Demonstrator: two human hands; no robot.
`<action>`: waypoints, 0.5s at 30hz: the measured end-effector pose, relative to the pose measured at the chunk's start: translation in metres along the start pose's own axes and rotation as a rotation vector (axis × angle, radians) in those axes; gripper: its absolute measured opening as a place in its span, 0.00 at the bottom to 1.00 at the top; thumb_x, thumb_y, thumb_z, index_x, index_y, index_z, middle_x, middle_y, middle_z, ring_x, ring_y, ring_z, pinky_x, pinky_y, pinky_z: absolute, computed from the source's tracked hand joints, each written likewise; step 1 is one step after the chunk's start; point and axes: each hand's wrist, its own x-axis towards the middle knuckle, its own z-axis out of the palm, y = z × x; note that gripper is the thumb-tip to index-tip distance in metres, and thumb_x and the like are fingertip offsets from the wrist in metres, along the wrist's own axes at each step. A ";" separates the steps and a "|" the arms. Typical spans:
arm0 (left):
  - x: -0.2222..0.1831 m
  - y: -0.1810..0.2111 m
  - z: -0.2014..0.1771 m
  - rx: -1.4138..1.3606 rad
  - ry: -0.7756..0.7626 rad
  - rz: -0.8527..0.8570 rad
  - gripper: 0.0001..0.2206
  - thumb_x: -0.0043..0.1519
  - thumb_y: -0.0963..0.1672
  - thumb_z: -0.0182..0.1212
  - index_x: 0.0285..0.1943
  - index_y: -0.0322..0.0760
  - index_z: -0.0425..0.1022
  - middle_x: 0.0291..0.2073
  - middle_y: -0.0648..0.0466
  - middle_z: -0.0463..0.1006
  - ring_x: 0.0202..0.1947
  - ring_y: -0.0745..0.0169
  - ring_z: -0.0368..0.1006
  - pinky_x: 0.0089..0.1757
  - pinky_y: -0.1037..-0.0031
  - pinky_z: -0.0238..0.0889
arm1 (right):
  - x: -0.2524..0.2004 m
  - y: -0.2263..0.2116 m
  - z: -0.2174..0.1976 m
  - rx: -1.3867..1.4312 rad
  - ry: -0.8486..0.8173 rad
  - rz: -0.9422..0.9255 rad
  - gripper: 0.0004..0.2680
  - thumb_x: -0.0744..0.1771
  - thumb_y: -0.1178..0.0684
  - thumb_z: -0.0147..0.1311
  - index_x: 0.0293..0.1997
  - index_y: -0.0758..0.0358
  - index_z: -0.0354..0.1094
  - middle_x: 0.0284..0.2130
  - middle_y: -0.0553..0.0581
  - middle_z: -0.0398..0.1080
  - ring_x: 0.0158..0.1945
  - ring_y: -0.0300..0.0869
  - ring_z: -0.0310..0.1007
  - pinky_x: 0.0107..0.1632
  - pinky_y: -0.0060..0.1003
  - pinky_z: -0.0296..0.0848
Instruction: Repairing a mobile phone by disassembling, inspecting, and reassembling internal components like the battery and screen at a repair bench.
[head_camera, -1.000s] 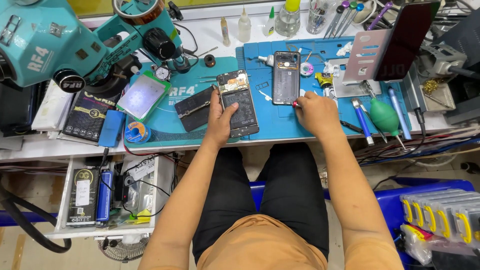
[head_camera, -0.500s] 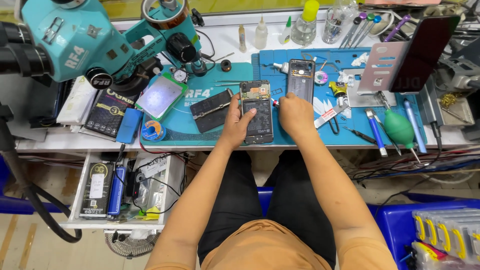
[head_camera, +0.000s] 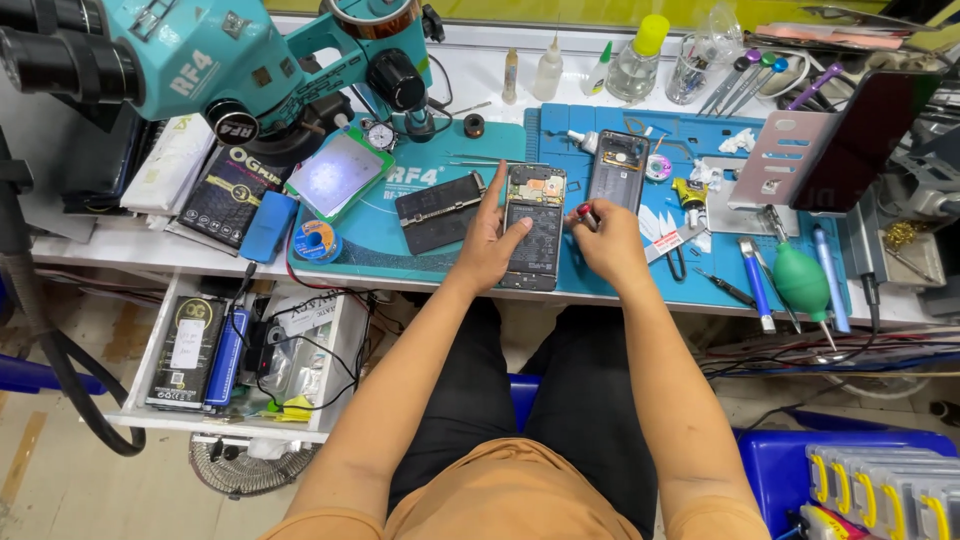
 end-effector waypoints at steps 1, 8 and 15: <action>0.000 0.011 0.001 0.024 -0.011 0.001 0.36 0.69 0.38 0.52 0.83 0.46 0.36 0.47 0.42 0.81 0.44 0.62 0.76 0.44 0.69 0.70 | 0.001 0.006 0.003 0.117 0.048 0.034 0.02 0.66 0.56 0.62 0.38 0.62 0.78 0.24 0.62 0.72 0.31 0.52 0.74 0.39 0.44 0.74; 0.004 0.001 0.005 0.192 0.009 0.031 0.10 0.66 0.47 0.63 0.55 0.46 0.82 0.45 0.55 0.84 0.52 0.62 0.78 0.54 0.67 0.67 | -0.029 -0.022 -0.012 -0.036 0.582 -0.597 0.04 0.67 0.62 0.64 0.39 0.58 0.76 0.24 0.50 0.64 0.22 0.43 0.66 0.27 0.31 0.68; 0.003 -0.012 0.003 0.220 0.012 0.010 0.06 0.65 0.47 0.67 0.40 0.44 0.85 0.31 0.57 0.83 0.39 0.69 0.79 0.46 0.72 0.70 | -0.034 -0.018 -0.004 -0.445 0.607 -0.928 0.06 0.66 0.60 0.52 0.40 0.55 0.75 0.25 0.46 0.62 0.19 0.39 0.62 0.24 0.32 0.66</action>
